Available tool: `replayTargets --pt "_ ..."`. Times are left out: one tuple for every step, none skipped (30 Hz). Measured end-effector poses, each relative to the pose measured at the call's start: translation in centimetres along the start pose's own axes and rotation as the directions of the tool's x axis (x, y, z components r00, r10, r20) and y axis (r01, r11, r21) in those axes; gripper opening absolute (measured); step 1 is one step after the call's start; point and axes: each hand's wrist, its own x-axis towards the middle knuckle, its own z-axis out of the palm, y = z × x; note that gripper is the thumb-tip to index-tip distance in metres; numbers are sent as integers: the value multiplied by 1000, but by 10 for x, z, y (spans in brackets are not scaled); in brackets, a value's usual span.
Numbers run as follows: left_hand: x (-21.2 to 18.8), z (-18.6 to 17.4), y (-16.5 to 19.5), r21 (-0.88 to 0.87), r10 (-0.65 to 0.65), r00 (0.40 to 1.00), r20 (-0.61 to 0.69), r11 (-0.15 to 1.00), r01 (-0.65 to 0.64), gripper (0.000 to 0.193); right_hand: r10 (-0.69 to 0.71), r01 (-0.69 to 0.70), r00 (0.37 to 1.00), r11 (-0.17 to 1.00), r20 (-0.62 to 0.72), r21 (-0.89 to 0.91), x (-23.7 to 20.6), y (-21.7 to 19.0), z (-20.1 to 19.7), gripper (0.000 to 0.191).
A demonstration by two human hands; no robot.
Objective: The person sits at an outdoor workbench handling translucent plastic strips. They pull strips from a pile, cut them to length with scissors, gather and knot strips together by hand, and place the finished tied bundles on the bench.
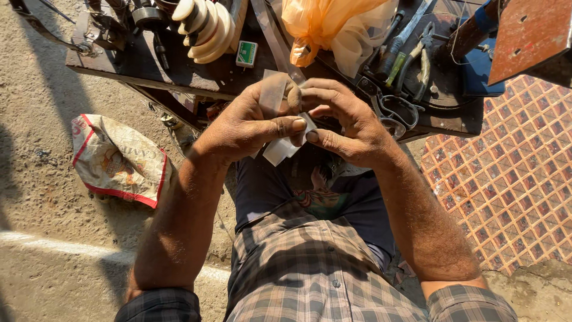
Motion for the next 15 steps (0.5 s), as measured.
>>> replayTargets --pt "0 0 0 7 -31 999 -20 999 31 26 -9 7 1000 998 20 61 0 0 1 59" --pt "1 1 0 13 -62 997 -37 998 63 30 -17 13 999 993 36 121 0 1 2 61" --pt "1 1 0 -1 -55 998 -22 998 55 27 -24 15 998 984 50 176 -2 2 2 63" --pt "1 1 0 -16 -48 999 -7 999 48 26 55 -64 998 970 44 236 -4 4 1 61" --pt "1 0 -1 -31 -41 999 8 999 41 25 134 -141 990 945 43 295 -7 5 -1 59" --pt "1 -1 -1 7 -54 999 3 999 54 25 212 -216 976 910 49 353 -9 8 -3 56" --pt "-1 -2 -1 43 -68 998 -4 997 68 25 227 -218 974 915 13 340 -13 11 -6 54" --pt "-2 -3 -1 80 -81 997 -11 993 81 25 240 -220 970 919 -22 327 -19 14 -12 52" --pt "-5 -6 -1 85 -87 996 2 993 86 26 255 -224 965 922 -59 314 -25 16 -18 50" --pt "-9 -8 -1 90 -94 995 17 992 92 27 219 -178 968 941 -118 287 -31 19 -25 47" --pt "-13 -11 -1 95 -101 994 32 991 97 28 182 -133 967 957 -176 256 -37 21 -34 44" --pt "-17 -14 -1 79 -127 991 35 989 124 28 141 -88 962 971 -234 222 -45 23 -43 41" --pt "-21 -19 -1 65 -153 987 38 986 151 28 137 -76 957 969 -256 233 -53 24 -51 41" --pt "-25 -24 -1 50 -179 983 41 983 177 29 133 -64 951 967 -278 245 -62 23 -60 40" --pt "-31 -29 -2 62 -199 979 33 978 197 28 134 -55 945 964 -299 260 -71 23 -66 40"
